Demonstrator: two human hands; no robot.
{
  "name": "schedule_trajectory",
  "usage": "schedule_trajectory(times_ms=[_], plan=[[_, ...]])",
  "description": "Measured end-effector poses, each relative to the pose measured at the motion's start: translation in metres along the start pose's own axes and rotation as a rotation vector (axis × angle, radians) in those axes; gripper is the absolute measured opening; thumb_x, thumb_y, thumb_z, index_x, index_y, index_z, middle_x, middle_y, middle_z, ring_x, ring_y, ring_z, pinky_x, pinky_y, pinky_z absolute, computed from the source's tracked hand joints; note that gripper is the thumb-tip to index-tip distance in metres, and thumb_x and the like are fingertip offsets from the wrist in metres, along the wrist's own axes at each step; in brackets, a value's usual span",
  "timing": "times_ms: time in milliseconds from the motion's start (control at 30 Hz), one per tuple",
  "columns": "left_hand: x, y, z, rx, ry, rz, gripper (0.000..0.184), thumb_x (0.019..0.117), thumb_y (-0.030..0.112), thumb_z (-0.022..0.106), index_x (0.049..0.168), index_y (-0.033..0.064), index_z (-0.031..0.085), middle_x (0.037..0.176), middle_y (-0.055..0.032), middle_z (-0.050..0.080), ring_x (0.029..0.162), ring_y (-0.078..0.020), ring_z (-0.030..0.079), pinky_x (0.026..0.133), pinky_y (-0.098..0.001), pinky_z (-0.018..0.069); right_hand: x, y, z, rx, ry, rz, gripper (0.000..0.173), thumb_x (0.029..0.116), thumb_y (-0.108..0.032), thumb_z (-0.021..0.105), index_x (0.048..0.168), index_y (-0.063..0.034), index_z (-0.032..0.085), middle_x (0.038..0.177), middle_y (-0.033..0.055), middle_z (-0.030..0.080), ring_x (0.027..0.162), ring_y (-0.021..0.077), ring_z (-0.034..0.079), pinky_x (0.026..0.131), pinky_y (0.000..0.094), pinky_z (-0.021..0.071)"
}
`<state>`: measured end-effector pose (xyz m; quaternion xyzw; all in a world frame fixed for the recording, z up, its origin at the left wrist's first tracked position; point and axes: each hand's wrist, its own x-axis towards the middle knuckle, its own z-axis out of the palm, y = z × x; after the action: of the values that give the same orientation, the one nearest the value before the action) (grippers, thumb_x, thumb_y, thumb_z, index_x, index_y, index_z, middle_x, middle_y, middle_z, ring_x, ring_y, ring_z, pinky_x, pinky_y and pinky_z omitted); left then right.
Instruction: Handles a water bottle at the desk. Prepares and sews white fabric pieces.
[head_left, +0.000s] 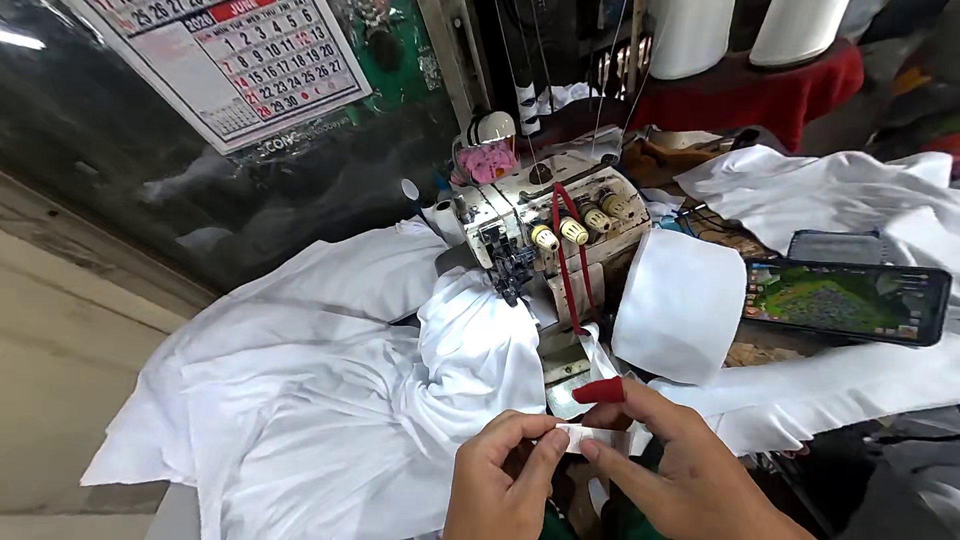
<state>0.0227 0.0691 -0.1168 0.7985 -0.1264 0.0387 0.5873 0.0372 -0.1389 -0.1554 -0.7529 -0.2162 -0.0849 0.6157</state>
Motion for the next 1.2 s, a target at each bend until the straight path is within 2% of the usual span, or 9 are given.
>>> schedule_trajectory(times_ms=[433, 600, 700, 800, 867, 933, 1000, 1100, 1200], plan=[[0.001, -0.001, 0.009, -0.11, -0.044, -0.06, 0.014, 0.0997, 0.01, 0.066, 0.105, 0.0016, 0.075, 0.086, -0.0065, 0.071, 0.06, -0.0125, 0.064, 0.05, -0.0261, 0.0555, 0.003, -0.004, -0.007, 0.082, -0.019, 0.053, 0.031, 0.0939, -0.017, 0.074, 0.123, -0.0086, 0.065, 0.094, -0.0016, 0.074, 0.082, 0.0118, 0.071, 0.074, 0.0301, 0.0625], [0.006, -0.007, -0.011, 0.33, -0.233, -0.077, 0.023, 0.1027, 0.029, 0.062, 0.099, 0.0103, 0.074, 0.084, 0.0007, 0.07, 0.07, -0.0085, 0.066, 0.065, -0.0292, 0.0569, 0.013, -0.003, -0.017, 0.006, -0.237, 0.142, 0.033, 0.0936, -0.014, 0.072, 0.125, -0.0086, 0.064, 0.094, -0.0007, 0.074, 0.083, 0.0114, 0.072, 0.077, 0.0338, 0.0621], [0.025, 0.0, -0.025, 0.458, -0.318, -0.046, 0.022, 0.1025, 0.03, 0.061, 0.098, 0.0117, 0.073, 0.078, 0.0016, 0.07, 0.065, -0.0086, 0.065, 0.061, -0.0312, 0.0568, 0.037, 0.003, -0.019, -0.031, -0.326, 0.099, 0.034, 0.0939, -0.02, 0.073, 0.126, -0.014, 0.065, 0.095, -0.0032, 0.074, 0.081, 0.0099, 0.071, 0.074, 0.0329, 0.0613], [0.071, 0.022, -0.044, 0.469, -0.256, 0.011, 0.02, 0.101, 0.028, 0.06, 0.095, 0.0135, 0.072, 0.073, 0.0039, 0.067, 0.058, -0.0071, 0.062, 0.052, -0.0283, 0.0544, 0.086, 0.001, -0.022, -0.062, -0.222, -0.003, 0.031, 0.095, -0.03, 0.071, 0.124, -0.0193, 0.068, 0.097, -0.0065, 0.074, 0.084, 0.0082, 0.07, 0.076, 0.0319, 0.0621], [0.113, 0.035, -0.055, 0.457, -0.238, -0.09, 0.021, 0.101, 0.028, 0.061, 0.092, 0.0135, 0.072, 0.073, 0.0022, 0.069, 0.054, -0.0088, 0.063, 0.049, -0.0277, 0.0549, 0.117, -0.003, -0.024, -0.2, -0.067, -0.032, 0.027, 0.0953, -0.033, 0.069, 0.12, -0.0234, 0.068, 0.103, -0.0104, 0.073, 0.092, 0.0058, 0.07, 0.081, 0.0318, 0.0627], [0.146, 0.037, -0.059, 0.424, -0.255, -0.252, 0.022, 0.1022, 0.024, 0.063, 0.089, 0.0092, 0.071, 0.074, -0.0031, 0.072, 0.049, -0.0121, 0.061, 0.046, -0.0265, 0.0519, 0.129, -0.004, -0.023, -0.427, 0.087, -0.097, 0.027, 0.0946, -0.035, 0.065, 0.118, -0.0213, 0.069, 0.107, -0.0086, 0.066, 0.1, 0.0079, 0.063, 0.084, 0.0352, 0.0559], [0.161, 0.031, -0.057, 0.393, -0.261, -0.356, 0.023, 0.1025, 0.022, 0.063, 0.088, 0.0063, 0.071, 0.072, -0.0062, 0.071, 0.046, -0.0138, 0.059, 0.043, -0.0255, 0.0489, 0.122, 0.002, -0.019, -0.509, 0.155, -0.15, 0.023, 0.0958, -0.035, 0.062, 0.111, -0.0196, 0.071, 0.111, -0.0057, 0.064, 0.099, 0.0099, 0.062, 0.081, 0.0351, 0.0557], [0.161, 0.028, -0.055, 0.386, -0.248, -0.391, 0.021, 0.1022, 0.021, 0.064, 0.088, 0.0068, 0.07, 0.071, -0.0068, 0.07, 0.046, -0.0145, 0.061, 0.043, -0.0259, 0.0516, 0.097, 0.017, -0.011, -0.449, 0.123, -0.17, 0.023, 0.097, -0.033, 0.062, 0.112, -0.0212, 0.074, 0.11, -0.0052, 0.067, 0.08, 0.0044, 0.063, 0.062, 0.0247, 0.0554], [0.158, 0.028, -0.054, 0.38, -0.232, -0.385, 0.02, 0.1021, 0.02, 0.064, 0.089, 0.0065, 0.071, 0.068, -0.0076, 0.068, 0.046, -0.0155, 0.062, 0.044, -0.0269, 0.0535, 0.082, 0.02, -0.001, -0.434, 0.045, -0.238, 0.019, 0.0994, -0.027, 0.061, 0.112, -0.0178, 0.073, 0.126, -0.0011, 0.067, 0.073, 0.0061, 0.066, 0.055, 0.0265, 0.0567]])
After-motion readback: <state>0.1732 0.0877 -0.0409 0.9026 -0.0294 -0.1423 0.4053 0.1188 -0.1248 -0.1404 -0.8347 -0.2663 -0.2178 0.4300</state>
